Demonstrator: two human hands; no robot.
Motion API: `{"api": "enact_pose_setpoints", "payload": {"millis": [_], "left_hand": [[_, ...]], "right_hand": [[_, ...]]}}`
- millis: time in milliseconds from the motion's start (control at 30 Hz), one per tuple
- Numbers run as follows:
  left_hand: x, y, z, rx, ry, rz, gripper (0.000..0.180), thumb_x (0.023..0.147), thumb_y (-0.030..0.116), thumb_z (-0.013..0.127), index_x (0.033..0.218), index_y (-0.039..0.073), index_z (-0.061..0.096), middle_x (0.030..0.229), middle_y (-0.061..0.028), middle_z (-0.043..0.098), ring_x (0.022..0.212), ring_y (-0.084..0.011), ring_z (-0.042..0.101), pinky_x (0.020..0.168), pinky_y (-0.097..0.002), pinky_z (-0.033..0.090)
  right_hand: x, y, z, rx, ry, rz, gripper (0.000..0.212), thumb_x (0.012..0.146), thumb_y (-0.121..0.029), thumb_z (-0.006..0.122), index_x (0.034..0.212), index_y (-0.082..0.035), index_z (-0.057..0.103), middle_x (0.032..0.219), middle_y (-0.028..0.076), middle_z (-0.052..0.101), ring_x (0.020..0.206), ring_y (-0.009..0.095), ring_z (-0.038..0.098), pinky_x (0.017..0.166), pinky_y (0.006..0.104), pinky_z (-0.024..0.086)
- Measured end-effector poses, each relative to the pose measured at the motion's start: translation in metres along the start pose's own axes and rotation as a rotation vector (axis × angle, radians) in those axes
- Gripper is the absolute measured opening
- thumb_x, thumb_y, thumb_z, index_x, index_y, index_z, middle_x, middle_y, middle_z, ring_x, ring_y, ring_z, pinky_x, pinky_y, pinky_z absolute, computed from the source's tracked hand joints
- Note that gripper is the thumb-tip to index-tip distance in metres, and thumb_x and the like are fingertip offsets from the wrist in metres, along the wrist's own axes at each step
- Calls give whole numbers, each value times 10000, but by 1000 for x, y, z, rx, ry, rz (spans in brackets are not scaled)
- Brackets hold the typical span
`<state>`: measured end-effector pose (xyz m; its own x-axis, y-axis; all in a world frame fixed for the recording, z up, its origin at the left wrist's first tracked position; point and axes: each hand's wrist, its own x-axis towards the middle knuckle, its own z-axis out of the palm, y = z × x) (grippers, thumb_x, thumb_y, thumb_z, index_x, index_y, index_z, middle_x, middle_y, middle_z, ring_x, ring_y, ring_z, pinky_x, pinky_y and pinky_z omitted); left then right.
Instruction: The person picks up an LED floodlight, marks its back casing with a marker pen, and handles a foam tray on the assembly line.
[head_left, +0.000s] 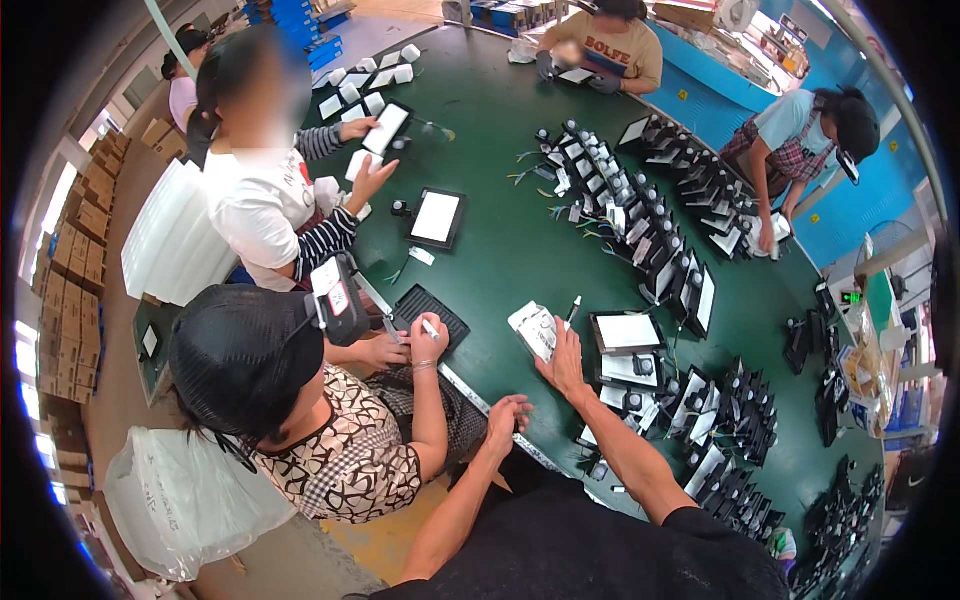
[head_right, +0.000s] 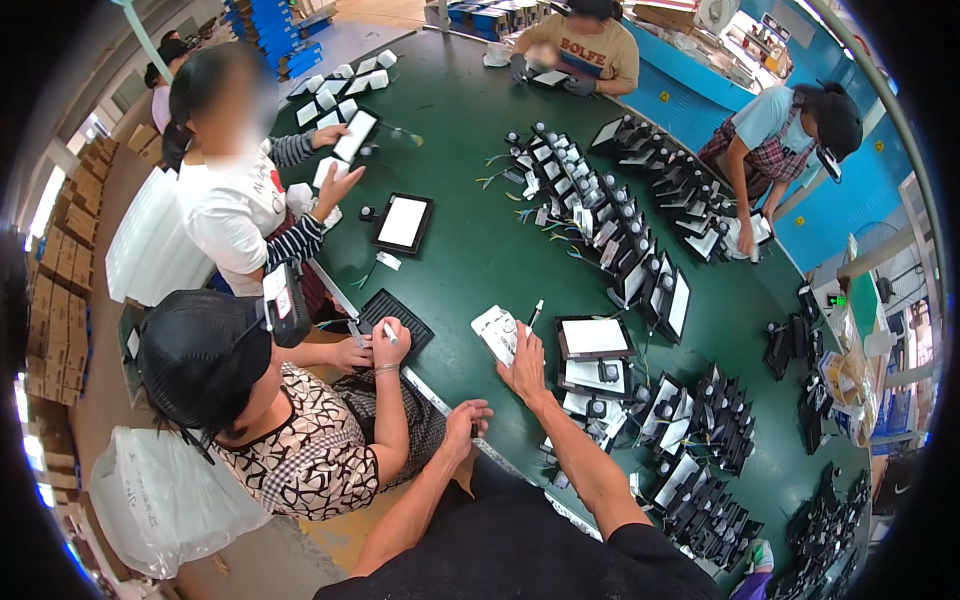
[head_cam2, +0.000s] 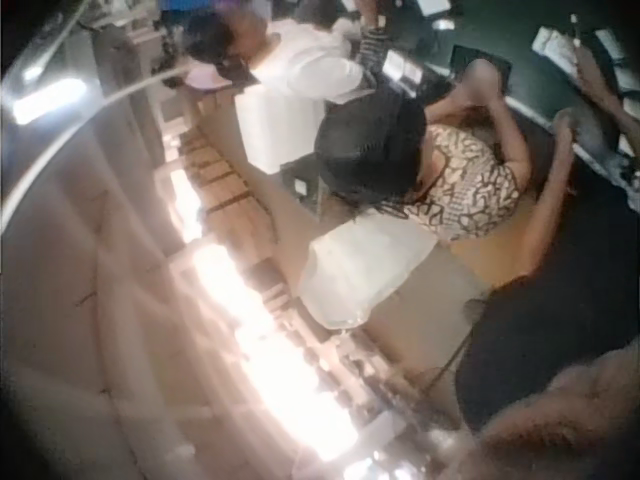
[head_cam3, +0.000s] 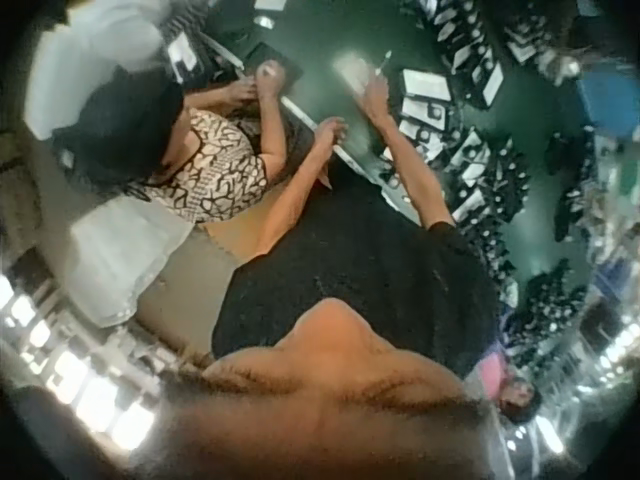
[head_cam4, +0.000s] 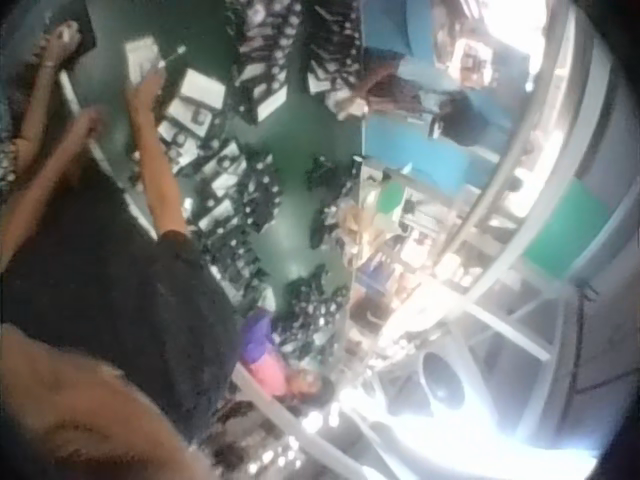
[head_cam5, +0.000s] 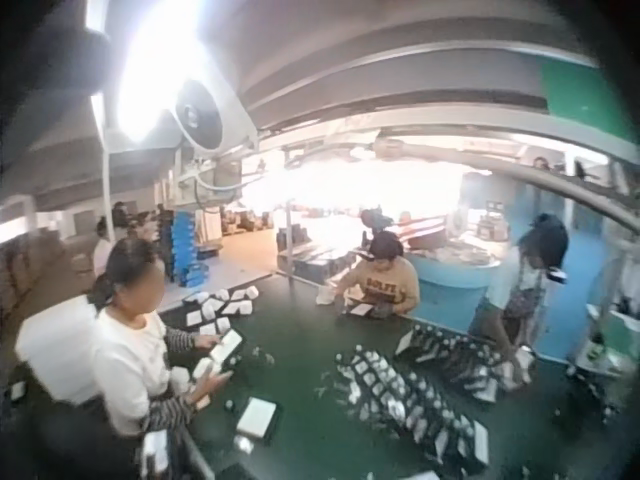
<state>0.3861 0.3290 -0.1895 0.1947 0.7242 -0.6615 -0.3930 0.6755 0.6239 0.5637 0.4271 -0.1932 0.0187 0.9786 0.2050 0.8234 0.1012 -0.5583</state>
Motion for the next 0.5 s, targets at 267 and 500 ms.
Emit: {"api": "enact_pose_setpoints", "payload": {"millis": [267, 500], "left_hand": [[8, 39, 17, 366, 1, 152, 618, 940, 441, 663, 1288, -52, 536, 1163, -137, 660, 557, -91, 529, 437, -232, 396], [-14, 64, 32, 241, -238, 366, 491, 920, 186, 727, 1298, -72, 549, 1102, -115, 705, 934, -127, 666, 767, -256, 531]], "right_hand": [[-34, -47, -37, 108, 110, 4, 1025, 695, -178, 802, 1525, 18, 232, 1236, 271, 482, 1133, 440, 458, 980, 505, 394], [-83, -117, -87, 130, 252, 11, 1000, 700, -135, 818, 1509, 37, 255, 1209, 281, 500, 1087, 445, 485, 943, 501, 421]]}}
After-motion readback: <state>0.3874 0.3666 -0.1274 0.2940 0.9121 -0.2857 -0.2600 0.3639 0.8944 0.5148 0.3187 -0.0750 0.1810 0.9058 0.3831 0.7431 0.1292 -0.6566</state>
